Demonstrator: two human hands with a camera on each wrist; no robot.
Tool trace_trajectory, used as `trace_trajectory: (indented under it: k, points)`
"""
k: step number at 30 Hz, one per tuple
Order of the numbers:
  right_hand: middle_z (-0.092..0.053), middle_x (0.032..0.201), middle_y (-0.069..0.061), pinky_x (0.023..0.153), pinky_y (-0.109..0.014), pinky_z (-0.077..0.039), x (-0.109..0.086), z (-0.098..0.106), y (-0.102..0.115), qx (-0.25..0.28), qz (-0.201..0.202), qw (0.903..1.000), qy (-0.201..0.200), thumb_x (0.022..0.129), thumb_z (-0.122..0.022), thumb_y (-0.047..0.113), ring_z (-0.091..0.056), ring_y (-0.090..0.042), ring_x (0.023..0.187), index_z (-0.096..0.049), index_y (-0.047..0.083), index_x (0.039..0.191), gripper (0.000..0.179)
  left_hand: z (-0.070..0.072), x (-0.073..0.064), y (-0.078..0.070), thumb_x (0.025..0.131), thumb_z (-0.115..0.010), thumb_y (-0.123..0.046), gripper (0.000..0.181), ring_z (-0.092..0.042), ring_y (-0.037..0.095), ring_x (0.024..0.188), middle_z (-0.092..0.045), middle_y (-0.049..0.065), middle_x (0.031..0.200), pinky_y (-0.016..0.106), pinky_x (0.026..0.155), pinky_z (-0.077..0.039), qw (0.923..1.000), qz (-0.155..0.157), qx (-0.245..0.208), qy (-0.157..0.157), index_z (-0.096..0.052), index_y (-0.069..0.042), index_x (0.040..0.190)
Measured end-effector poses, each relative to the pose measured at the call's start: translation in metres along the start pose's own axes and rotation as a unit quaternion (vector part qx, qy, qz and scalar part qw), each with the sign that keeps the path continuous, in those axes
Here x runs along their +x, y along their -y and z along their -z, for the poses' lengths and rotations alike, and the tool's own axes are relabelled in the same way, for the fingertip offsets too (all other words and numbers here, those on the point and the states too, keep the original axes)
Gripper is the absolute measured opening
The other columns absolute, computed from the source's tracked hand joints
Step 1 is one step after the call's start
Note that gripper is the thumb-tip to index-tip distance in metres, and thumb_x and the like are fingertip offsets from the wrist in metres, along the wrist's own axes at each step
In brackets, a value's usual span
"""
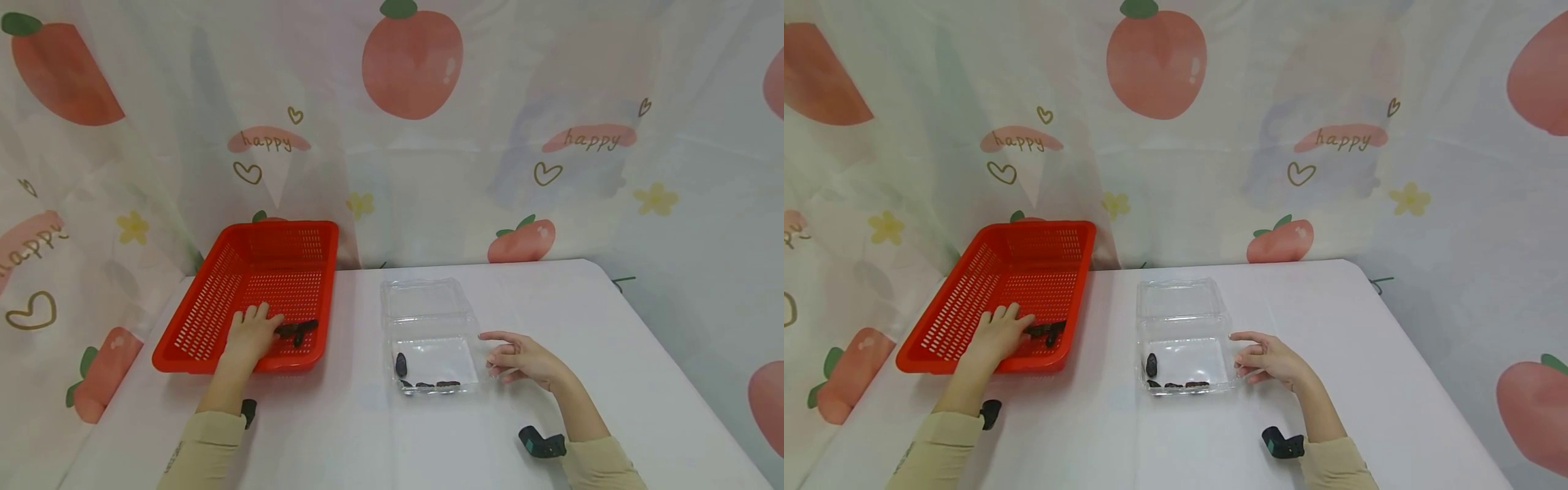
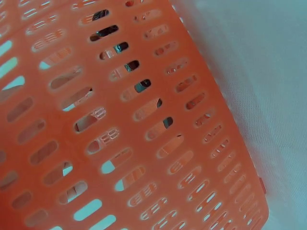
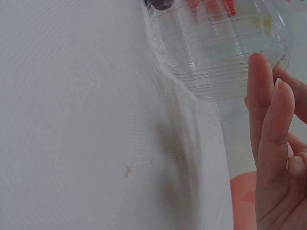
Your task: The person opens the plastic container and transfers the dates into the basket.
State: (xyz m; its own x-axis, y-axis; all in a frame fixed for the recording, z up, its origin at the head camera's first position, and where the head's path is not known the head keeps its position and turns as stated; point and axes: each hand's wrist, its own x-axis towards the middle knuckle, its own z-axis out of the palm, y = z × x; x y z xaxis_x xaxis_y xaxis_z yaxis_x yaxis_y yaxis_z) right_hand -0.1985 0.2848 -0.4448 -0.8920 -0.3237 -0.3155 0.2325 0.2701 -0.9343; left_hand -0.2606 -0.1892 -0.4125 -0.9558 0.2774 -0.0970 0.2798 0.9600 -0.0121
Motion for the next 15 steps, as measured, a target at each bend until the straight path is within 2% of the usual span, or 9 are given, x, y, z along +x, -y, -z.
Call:
trace_trajectory:
  k: [8,15]
  points:
    - [-0.066,0.084,-0.002,0.061,-0.027,-0.052,-0.0004,0.0002,0.0006,-0.002,-0.001,1.0000,-0.001,0.089,-0.059,0.013,-0.063,-0.014,0.074,-0.032,-0.004,0.136,0.057,-0.0015,0.0016,0.0004,0.087,-0.060,-0.017,0.035,-0.035,0.040,0.110,-0.041,0.022,0.120,0.057,0.093,-0.027,0.9999,0.006,-0.010,-0.009,-0.054,-0.010,0.121]
    - [-0.066,0.083,-0.002,0.061,-0.027,-0.052,-0.0002,-0.0003,0.0009,0.003,0.000,1.0000,0.001,0.088,-0.059,0.012,-0.064,-0.014,0.073,-0.031,-0.004,0.136,0.058,-0.0025,0.0033,-0.0013,0.088,-0.060,-0.016,0.031,-0.038,0.038,0.105,-0.042,0.020,0.118,0.054,0.087,-0.029,0.9971,-0.010,-0.016,-0.074,-0.055,-0.011,0.118]
